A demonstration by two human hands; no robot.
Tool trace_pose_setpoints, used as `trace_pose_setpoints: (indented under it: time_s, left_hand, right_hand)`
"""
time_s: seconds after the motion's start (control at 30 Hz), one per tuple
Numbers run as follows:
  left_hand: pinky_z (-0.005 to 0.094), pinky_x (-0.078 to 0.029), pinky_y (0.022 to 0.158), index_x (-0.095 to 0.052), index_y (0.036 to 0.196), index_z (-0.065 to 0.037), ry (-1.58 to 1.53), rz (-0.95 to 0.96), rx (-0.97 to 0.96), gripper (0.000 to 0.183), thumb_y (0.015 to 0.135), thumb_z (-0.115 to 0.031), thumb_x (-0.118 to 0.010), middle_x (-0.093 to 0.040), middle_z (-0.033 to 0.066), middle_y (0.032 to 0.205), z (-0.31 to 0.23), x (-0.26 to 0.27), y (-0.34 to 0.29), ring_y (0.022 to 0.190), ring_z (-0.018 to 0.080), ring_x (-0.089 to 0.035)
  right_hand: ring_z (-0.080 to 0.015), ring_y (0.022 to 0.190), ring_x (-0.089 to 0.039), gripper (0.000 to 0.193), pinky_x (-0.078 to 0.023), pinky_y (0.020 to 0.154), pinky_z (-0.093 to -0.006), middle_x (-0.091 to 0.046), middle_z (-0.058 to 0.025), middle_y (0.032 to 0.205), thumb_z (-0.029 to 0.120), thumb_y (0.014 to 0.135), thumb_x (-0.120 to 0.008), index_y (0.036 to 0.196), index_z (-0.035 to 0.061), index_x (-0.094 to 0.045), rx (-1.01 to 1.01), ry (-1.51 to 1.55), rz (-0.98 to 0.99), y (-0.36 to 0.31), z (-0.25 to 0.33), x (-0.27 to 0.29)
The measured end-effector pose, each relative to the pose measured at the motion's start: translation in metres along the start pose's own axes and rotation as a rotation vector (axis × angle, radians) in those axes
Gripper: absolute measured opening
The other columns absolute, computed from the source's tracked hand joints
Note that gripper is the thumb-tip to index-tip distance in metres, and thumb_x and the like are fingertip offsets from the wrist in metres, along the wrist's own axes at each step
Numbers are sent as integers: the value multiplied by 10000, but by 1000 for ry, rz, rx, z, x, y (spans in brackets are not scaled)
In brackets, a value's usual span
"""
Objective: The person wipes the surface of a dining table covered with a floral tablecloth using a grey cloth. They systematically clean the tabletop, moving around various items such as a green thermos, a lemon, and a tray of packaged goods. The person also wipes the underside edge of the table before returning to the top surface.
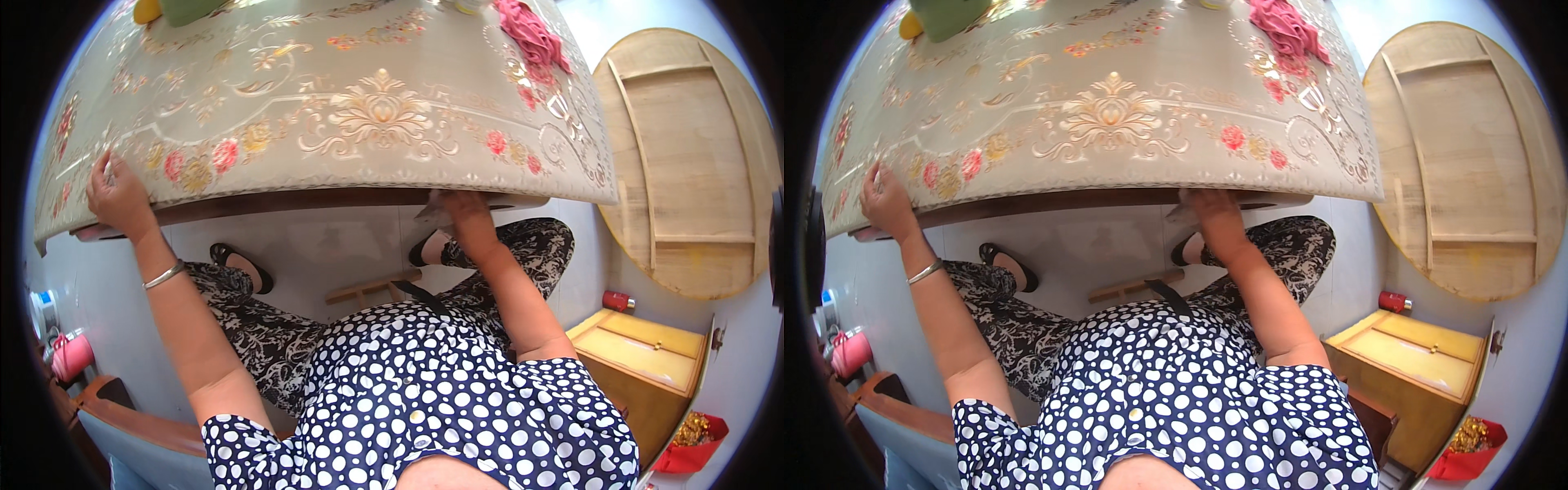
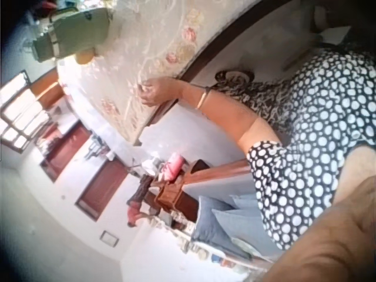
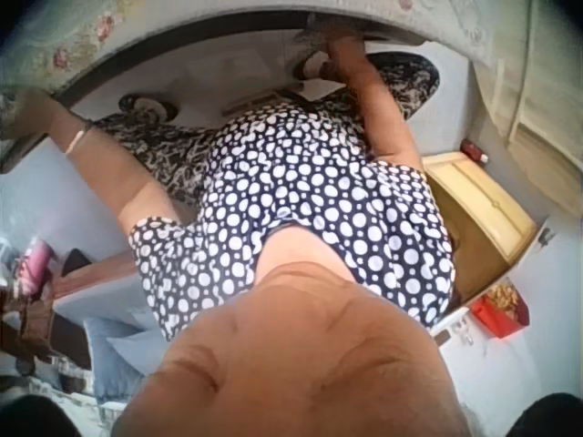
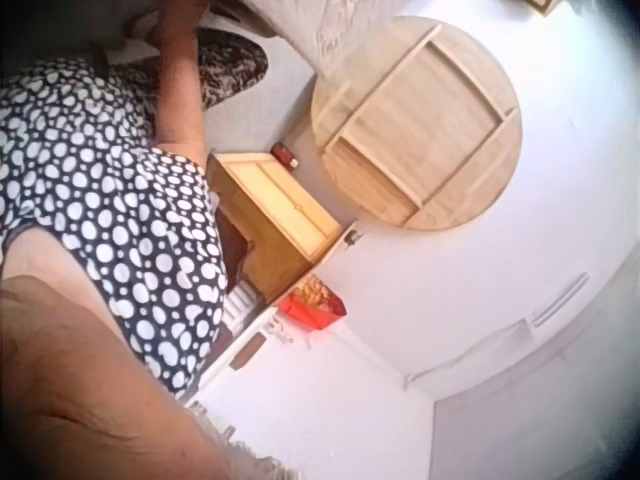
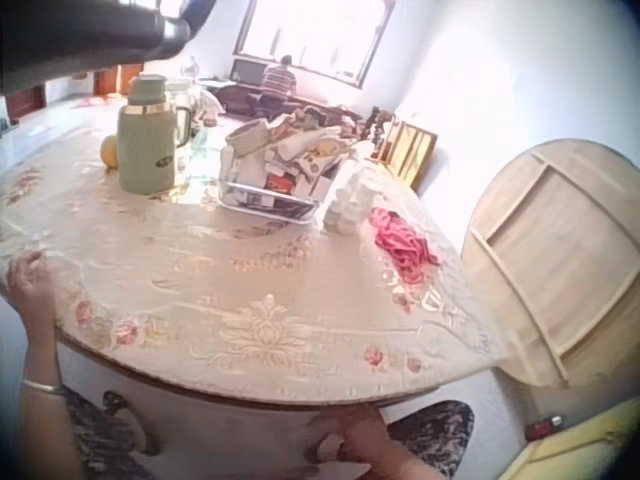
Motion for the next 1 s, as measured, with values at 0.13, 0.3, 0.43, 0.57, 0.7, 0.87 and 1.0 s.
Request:
trace_pose_setpoints:
  time_s: [0.13, 0.3, 0.43, 0.57, 0.7, 0.87, 1.0]
  left_hand:
    - [397, -452, 898, -716, 1021, -152, 15, 11, 14, 244, 870, -314, -614, -677, 100, 1052, 6, -1, 0, 1002, 289, -605]
    - [389, -434, 923, -717, 1002, -140, -3, 18, 57, 222, 858, -281, -623, -682, 63, 1042, 13, -1, 1, 1017, 269, -594]
    - [394, -456, 892, -717, 977, -110, -33, -2, -4, 212, 852, -256, -627, -685, 96, 1006, 2, 4, 3, 962, 288, -614]
    - [408, -461, 885, -712, 994, -113, -5, -30, -53, 215, 853, -248, -621, -684, 99, 1025, -4, 2, 5, 965, 303, -614]
    - [408, -461, 878, -712, 950, -118, 41, -87, -45, 185, 839, -250, -645, -678, 97, 990, -17, 17, 0, 953, 297, -613]
    - [414, -459, 867, -709, 906, -132, -8, -99, 36, 149, 811, -238, -665, -661, 84, 992, -20, 27, 1, 964, 289, -597]
    - [414, -459, 870, -709, 898, -138, -18, -114, 33, 162, 791, -257, -679, -661, 76, 993, -24, 22, -2, 968, 282, -596]
  right_hand:
    - [-346, 1080, -555, 531, -466, 926, -439, -607, -130, 1129, 39, 634, -678, 1153, 140, -624, -61, -12, -89, -28, -71, 11]
    - [-370, 1036, -592, 514, -488, 902, -421, -623, -181, 1136, 120, 620, -707, 1124, 70, -623, -442, 30, 219, -50, -161, 3]
    - [-357, 1069, -596, 516, -495, 895, -403, -607, -215, 1192, 147, 683, -676, 1166, -9, -582, -799, 57, -104, -90, -245, 4]
    - [-410, 1119, -545, 516, -465, 918, -424, -583, -265, 1183, 112, 671, -679, 1158, -27, -581, -782, 244, -471, -104, -252, -25]
    - [-432, 1152, -502, 495, -445, 951, -434, -562, -239, 1206, 28, 626, -683, 1117, 18, -625, -457, 368, -467, -50, -107, 15]
    - [-386, 1147, -518, 544, -437, 974, -430, -562, -177, 1221, -29, 592, -702, 1120, 86, -638, -180, 465, -312, -9, -7, -2]
    - [-360, 1115, -550, 581, -465, 951, -415, -562, -167, 1236, 18, 579, -766, 1136, 103, -624, 93, 385, -282, 22, 73, 6]
Point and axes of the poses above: each hand's wrist, its own y-axis towards the middle knuckle, its own x-axis out of the back of the hand, z = x × y, the point moved 10 cm from there along y, towards the middle knuckle
